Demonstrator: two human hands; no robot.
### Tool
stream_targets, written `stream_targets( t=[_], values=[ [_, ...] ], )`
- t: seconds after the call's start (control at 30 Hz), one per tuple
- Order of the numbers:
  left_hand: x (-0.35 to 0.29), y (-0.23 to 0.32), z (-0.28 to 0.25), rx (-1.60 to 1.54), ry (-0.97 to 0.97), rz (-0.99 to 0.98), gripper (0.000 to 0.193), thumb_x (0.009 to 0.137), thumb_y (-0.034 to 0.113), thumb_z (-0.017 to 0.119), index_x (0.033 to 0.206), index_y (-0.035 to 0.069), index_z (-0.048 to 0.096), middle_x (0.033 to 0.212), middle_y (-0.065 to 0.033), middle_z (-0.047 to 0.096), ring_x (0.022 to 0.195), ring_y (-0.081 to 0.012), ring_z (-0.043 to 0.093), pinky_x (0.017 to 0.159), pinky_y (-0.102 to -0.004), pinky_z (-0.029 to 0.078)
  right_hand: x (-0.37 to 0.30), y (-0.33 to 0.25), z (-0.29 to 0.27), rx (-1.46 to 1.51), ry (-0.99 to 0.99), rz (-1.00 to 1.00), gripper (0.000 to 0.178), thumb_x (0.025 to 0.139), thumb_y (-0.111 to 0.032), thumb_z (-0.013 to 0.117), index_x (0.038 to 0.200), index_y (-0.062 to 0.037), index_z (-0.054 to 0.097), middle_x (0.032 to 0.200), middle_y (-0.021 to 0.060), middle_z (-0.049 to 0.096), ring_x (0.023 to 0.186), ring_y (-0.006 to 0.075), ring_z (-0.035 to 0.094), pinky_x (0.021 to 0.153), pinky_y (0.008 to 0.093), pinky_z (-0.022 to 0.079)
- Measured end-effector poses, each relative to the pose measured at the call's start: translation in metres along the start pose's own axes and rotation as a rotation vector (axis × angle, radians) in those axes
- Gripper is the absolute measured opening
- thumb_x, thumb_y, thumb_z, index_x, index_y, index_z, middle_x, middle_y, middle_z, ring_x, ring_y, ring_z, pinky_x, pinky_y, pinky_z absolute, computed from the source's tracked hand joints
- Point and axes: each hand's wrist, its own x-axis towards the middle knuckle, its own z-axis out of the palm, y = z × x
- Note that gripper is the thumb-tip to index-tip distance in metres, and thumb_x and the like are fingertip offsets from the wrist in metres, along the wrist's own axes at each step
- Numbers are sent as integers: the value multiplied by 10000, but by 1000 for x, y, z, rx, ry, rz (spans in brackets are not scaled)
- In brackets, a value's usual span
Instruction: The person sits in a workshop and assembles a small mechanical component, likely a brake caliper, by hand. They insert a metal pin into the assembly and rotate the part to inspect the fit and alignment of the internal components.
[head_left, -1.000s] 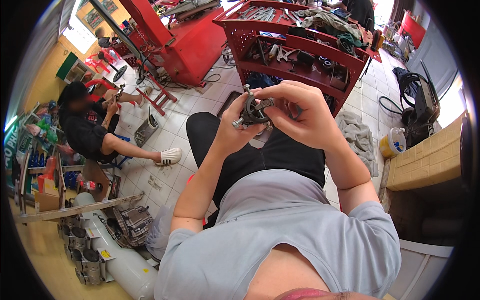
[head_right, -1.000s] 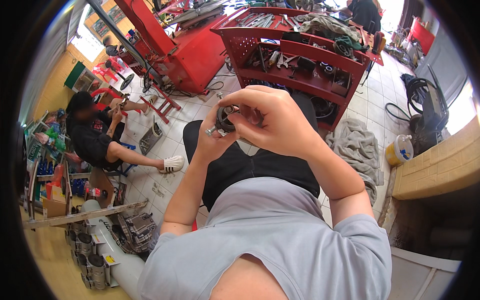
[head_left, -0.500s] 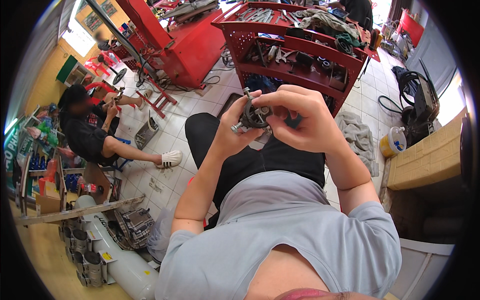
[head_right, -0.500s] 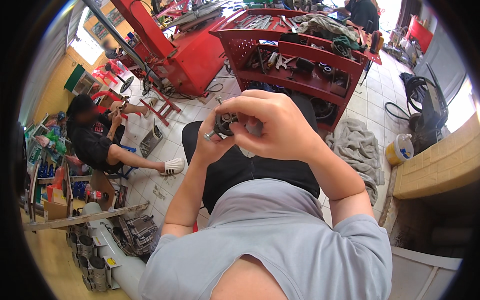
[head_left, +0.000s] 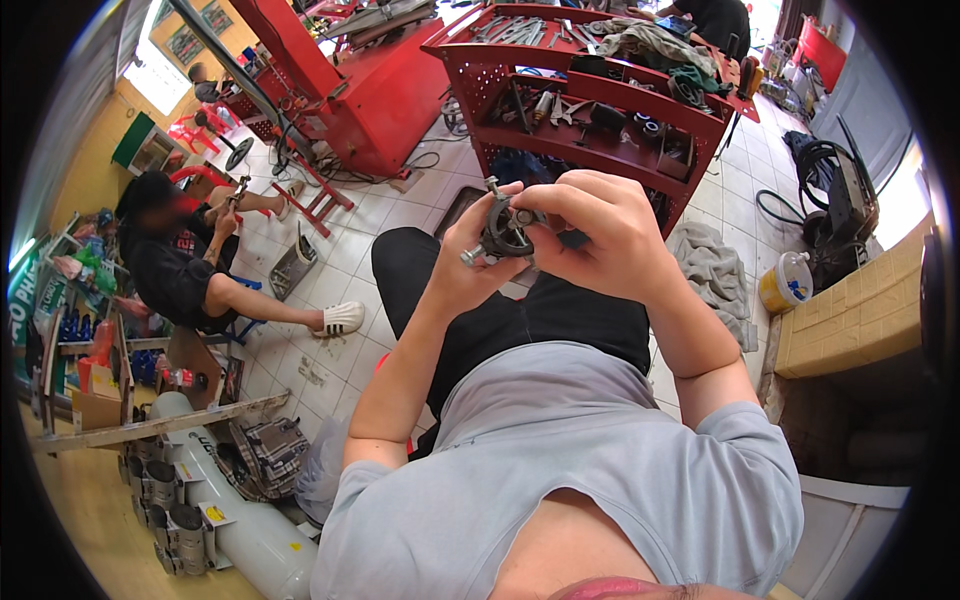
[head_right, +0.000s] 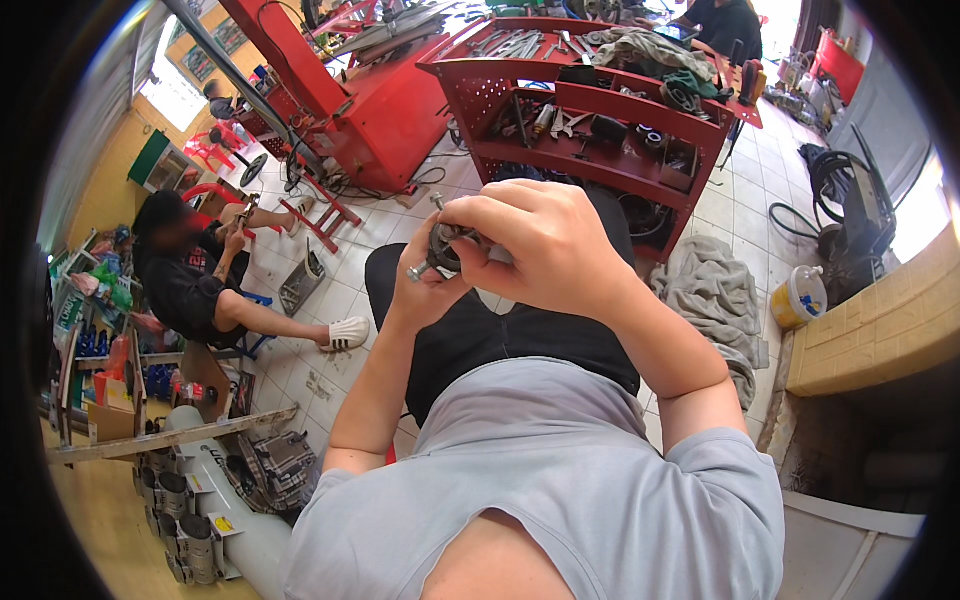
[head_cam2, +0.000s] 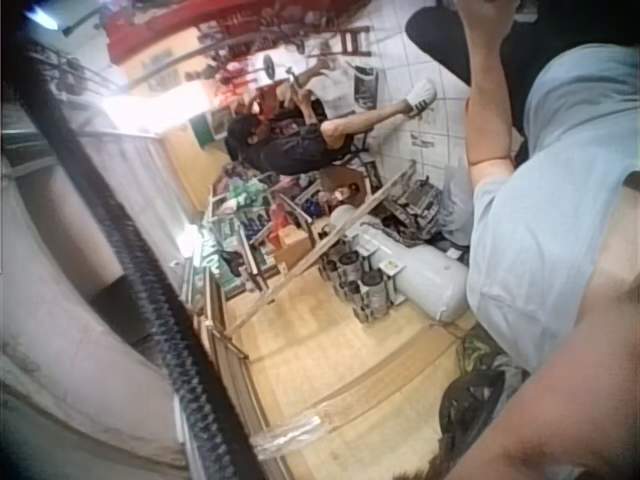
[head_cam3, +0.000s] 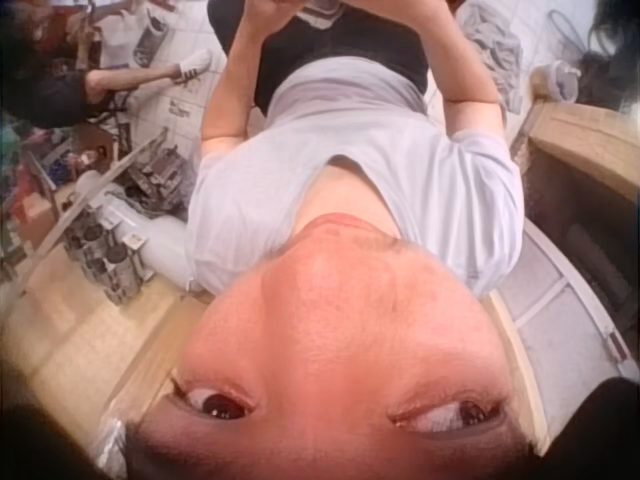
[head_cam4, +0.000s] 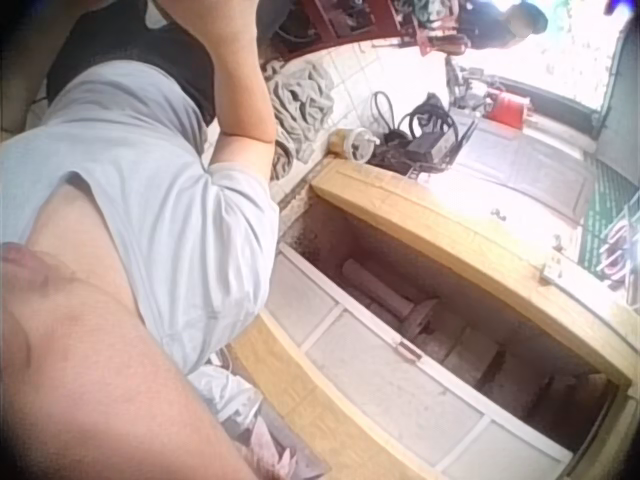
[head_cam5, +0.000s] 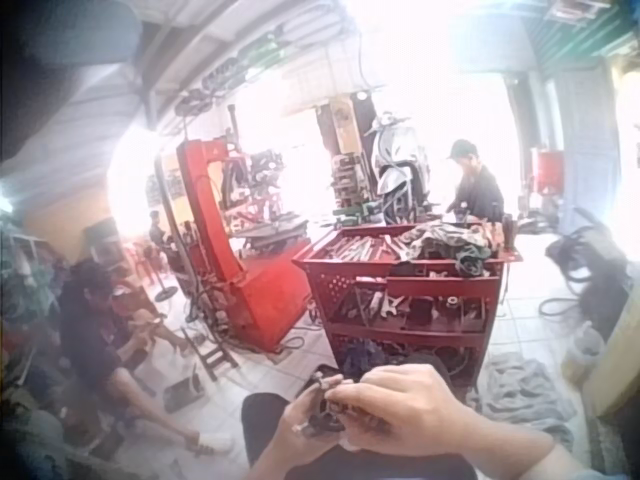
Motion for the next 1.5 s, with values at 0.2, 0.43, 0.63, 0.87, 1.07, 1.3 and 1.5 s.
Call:
stream_targets(
  t=[0.2,0.43,0.63,0.87,1.07,1.3,1.5],
  values=[
    [0,1,-2,69,-34,14,755,721,47,785,1420,31,502,1208,-101,649,1070,-180,659,933,-312,516,0,-1,7,39,66,-43,272,693,-13,711,959,-52,673,679,38,544,546,181,569,498,300,461],
    [0,6,0,89,-25,56,758,722,51,790,1421,25,498,1185,-106,653,1065,-182,661,934,-316,518,-2,-1,5,22,17,-9,282,728,-110,747,999,-87,670,814,62,675,648,241,660,557,338,530],
    [0,6,0,45,-38,35,766,720,40,788,1427,26,494,1189,-100,653,1061,-174,661,934,-315,518,0,0,6,93,60,-54,315,680,11,696,990,-42,678,658,34,535,538,181,560,492,296,452],
    [1,6,1,-117,-37,5,803,721,-70,733,1463,16,436,1239,-100,625,1056,-171,673,926,-306,539,0,-12,3,282,252,119,493,700,46,646,1180,-66,663,863,74,671,597,166,611,568,277,521],
    [1,12,1,-233,-54,-64,796,735,-124,683,1472,5,411,1247,-102,618,1021,-175,690,911,-310,558,-3,5,0,218,339,-32,445,754,150,567,1164,-8,644,917,109,652,704,139,642,579,253,528],
    [0,9,3,-222,-45,-29,787,742,-110,682,1472,5,412,1232,-106,630,985,-185,708,890,-316,568,0,0,0,152,302,-44,355,769,133,605,1071,-38,683,932,78,627,683,135,622,564,249,524],
    [0,6,2,-151,-44,11,784,736,-85,703,1464,9,428,1245,-110,632,994,-181,707,900,-317,561,-1,-4,-1,161,249,-43,318,759,176,592,1043,38,628,925,130,596,727,135,569,603,232,484]
  ],
)
